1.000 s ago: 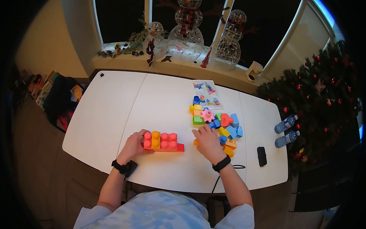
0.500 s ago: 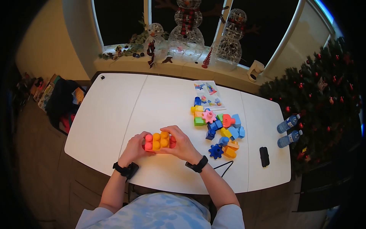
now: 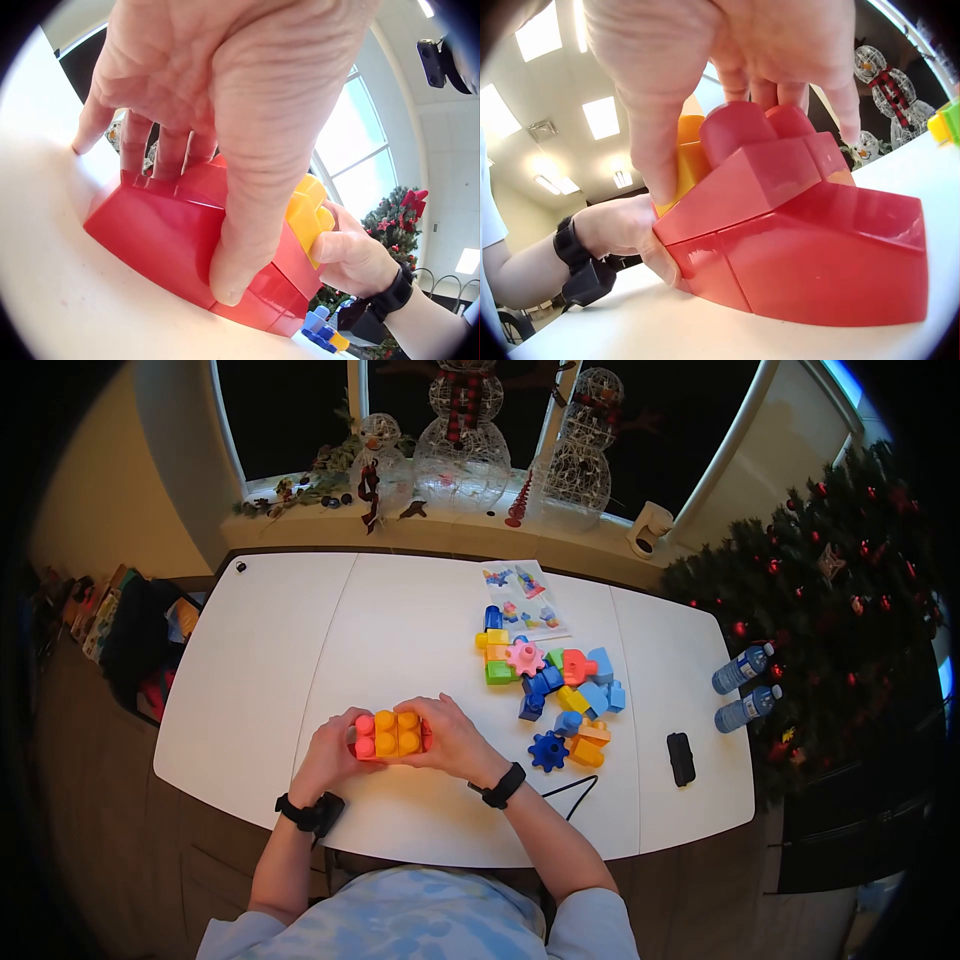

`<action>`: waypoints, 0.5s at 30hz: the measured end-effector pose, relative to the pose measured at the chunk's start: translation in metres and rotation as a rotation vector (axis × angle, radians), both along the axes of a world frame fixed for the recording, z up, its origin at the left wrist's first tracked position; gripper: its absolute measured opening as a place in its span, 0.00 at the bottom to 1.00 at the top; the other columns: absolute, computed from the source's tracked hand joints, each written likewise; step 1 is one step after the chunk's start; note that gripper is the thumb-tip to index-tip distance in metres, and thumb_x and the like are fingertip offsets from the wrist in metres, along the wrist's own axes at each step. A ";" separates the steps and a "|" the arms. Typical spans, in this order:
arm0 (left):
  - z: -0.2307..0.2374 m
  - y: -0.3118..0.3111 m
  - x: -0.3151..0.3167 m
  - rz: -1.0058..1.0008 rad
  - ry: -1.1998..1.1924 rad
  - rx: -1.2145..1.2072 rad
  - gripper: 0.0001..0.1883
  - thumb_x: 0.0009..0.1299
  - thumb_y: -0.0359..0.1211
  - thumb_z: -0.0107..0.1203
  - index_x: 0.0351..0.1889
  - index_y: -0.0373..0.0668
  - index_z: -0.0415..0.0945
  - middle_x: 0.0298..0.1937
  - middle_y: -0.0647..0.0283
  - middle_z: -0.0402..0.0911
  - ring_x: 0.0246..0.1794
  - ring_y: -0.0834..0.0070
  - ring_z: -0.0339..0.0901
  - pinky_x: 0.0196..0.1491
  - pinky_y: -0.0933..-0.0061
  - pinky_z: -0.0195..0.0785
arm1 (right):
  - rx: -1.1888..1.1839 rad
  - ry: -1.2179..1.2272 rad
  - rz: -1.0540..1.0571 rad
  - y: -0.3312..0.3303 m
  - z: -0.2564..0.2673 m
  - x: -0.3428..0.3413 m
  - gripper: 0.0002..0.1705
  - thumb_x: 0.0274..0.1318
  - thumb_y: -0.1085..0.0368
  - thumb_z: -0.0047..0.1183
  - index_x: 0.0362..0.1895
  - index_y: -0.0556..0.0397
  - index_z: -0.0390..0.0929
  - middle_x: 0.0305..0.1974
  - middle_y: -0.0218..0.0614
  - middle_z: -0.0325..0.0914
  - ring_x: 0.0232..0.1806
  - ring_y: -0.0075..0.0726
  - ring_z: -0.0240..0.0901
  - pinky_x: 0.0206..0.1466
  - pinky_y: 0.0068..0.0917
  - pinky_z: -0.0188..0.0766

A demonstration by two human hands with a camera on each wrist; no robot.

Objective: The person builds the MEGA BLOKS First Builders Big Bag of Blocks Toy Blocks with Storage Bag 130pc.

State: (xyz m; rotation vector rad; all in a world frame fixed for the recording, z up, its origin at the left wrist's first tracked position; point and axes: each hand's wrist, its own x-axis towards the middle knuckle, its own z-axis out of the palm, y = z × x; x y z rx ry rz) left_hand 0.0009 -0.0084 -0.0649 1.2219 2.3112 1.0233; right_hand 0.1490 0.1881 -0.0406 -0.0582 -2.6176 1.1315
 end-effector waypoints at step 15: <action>-0.002 0.001 -0.001 0.009 -0.025 0.020 0.35 0.46 0.32 0.80 0.53 0.47 0.77 0.45 0.58 0.86 0.47 0.53 0.80 0.52 0.56 0.77 | 0.031 0.069 -0.032 0.002 0.028 0.024 0.48 0.46 0.53 0.78 0.70 0.49 0.67 0.62 0.45 0.74 0.65 0.56 0.71 0.72 0.46 0.64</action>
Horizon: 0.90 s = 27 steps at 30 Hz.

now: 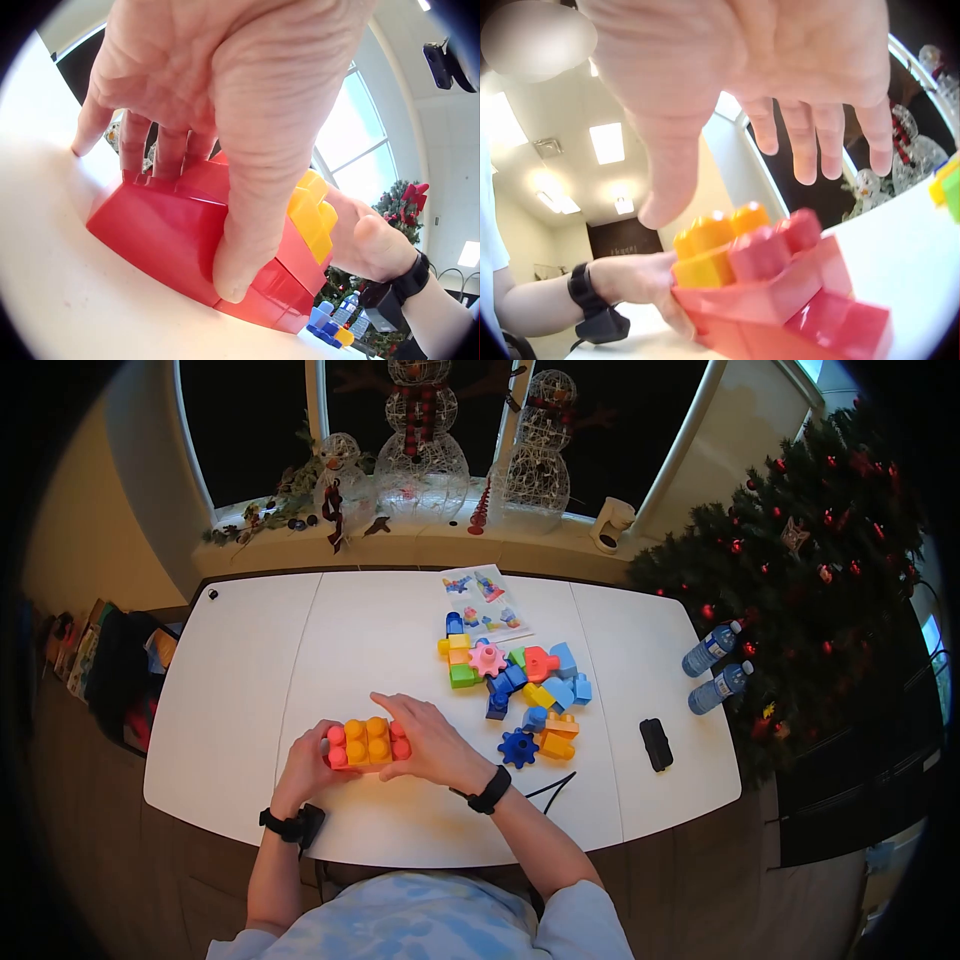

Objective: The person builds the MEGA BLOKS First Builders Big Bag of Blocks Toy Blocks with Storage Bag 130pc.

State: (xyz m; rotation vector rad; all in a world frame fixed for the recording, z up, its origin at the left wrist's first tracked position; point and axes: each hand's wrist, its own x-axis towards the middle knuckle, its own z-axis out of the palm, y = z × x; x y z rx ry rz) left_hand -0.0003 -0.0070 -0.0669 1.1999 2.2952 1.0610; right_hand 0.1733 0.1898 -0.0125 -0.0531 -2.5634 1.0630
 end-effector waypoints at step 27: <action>0.001 -0.011 -0.008 -0.080 0.030 0.042 0.35 0.52 0.37 0.80 0.58 0.41 0.78 0.51 0.55 0.87 0.51 0.55 0.84 0.57 0.61 0.77 | -0.030 -0.129 -0.244 0.008 0.081 0.028 0.19 0.64 0.67 0.63 0.57 0.57 0.76 0.44 0.46 0.84 0.40 0.46 0.83 0.47 0.34 0.80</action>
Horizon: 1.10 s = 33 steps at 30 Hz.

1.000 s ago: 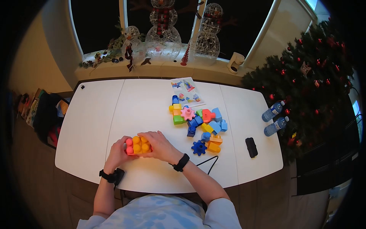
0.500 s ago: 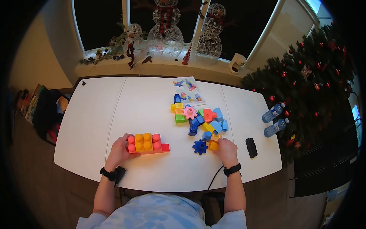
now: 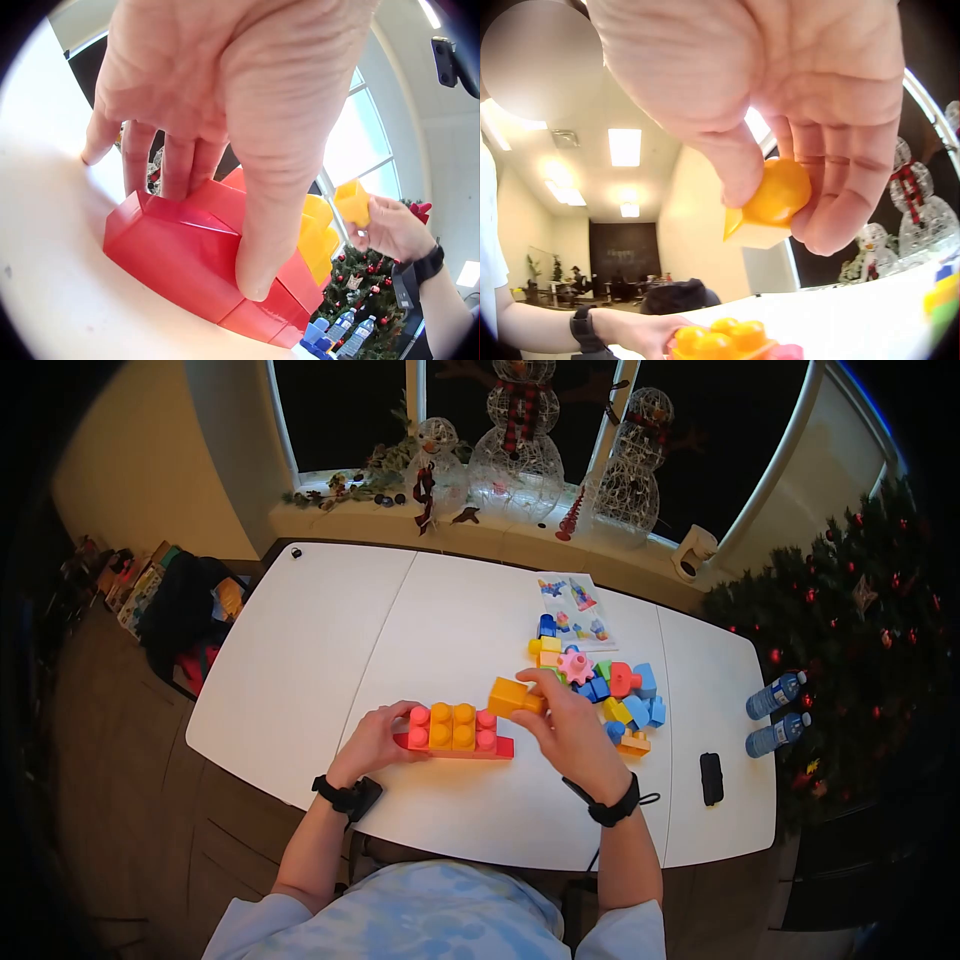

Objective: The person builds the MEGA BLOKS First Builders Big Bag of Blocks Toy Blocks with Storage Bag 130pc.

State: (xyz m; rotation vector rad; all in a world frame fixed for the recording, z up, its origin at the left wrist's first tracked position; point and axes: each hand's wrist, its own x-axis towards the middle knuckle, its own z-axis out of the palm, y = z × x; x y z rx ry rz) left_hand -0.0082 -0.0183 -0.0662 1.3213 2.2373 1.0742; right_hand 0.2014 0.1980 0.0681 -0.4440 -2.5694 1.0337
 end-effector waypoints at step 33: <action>0.002 0.002 0.002 0.031 -0.084 0.001 0.37 0.51 0.37 0.79 0.59 0.42 0.73 0.50 0.53 0.86 0.52 0.49 0.80 0.55 0.54 0.75 | 0.194 0.036 0.378 -0.026 -0.050 -0.100 0.25 0.55 0.65 0.66 0.57 0.58 0.78 0.53 0.46 0.79 0.58 0.51 0.75 0.59 0.43 0.77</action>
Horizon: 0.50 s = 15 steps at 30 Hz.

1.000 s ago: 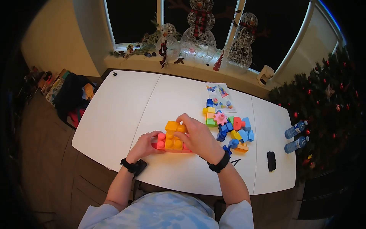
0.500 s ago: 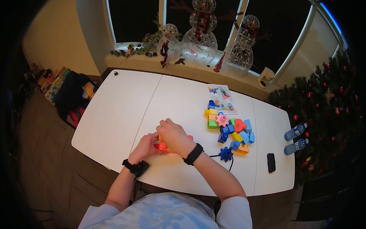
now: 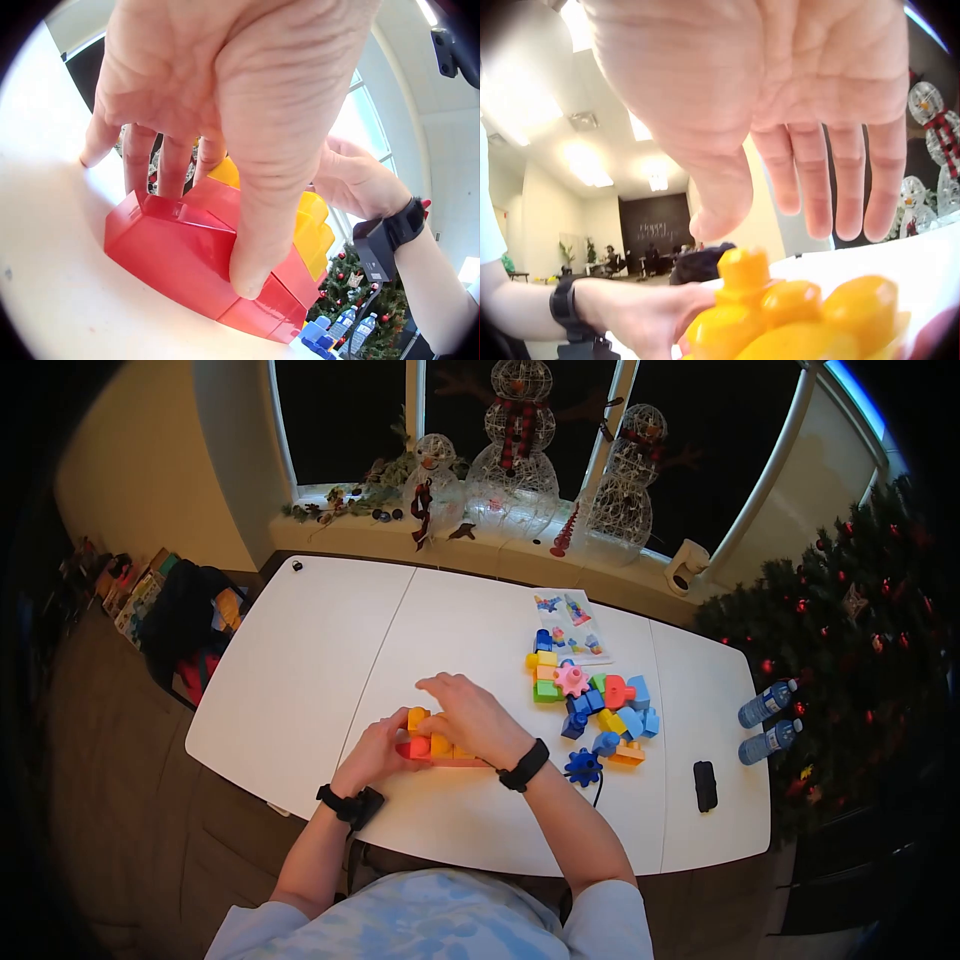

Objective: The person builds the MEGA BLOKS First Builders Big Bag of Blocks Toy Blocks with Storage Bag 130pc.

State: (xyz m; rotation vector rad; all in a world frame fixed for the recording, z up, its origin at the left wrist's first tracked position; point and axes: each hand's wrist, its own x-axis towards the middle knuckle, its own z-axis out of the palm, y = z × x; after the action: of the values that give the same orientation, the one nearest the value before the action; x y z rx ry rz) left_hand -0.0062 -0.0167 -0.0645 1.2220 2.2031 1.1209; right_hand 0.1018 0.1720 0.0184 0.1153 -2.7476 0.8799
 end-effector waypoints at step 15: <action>0.012 0.002 0.004 -0.005 -0.022 0.020 0.32 0.50 0.36 0.80 0.51 0.41 0.75 0.46 0.53 0.87 0.48 0.50 0.83 0.51 0.58 0.78 | 0.032 0.296 -0.742 0.142 0.096 0.134 0.23 0.57 0.61 0.69 0.57 0.51 0.83 0.49 0.41 0.87 0.52 0.39 0.83 0.53 0.35 0.77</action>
State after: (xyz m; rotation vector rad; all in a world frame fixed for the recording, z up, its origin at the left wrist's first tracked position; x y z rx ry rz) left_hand -0.0025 -0.0147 -0.0525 1.2170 2.1760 1.1523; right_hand 0.2362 0.3140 0.1148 -0.6672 -2.2421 0.5468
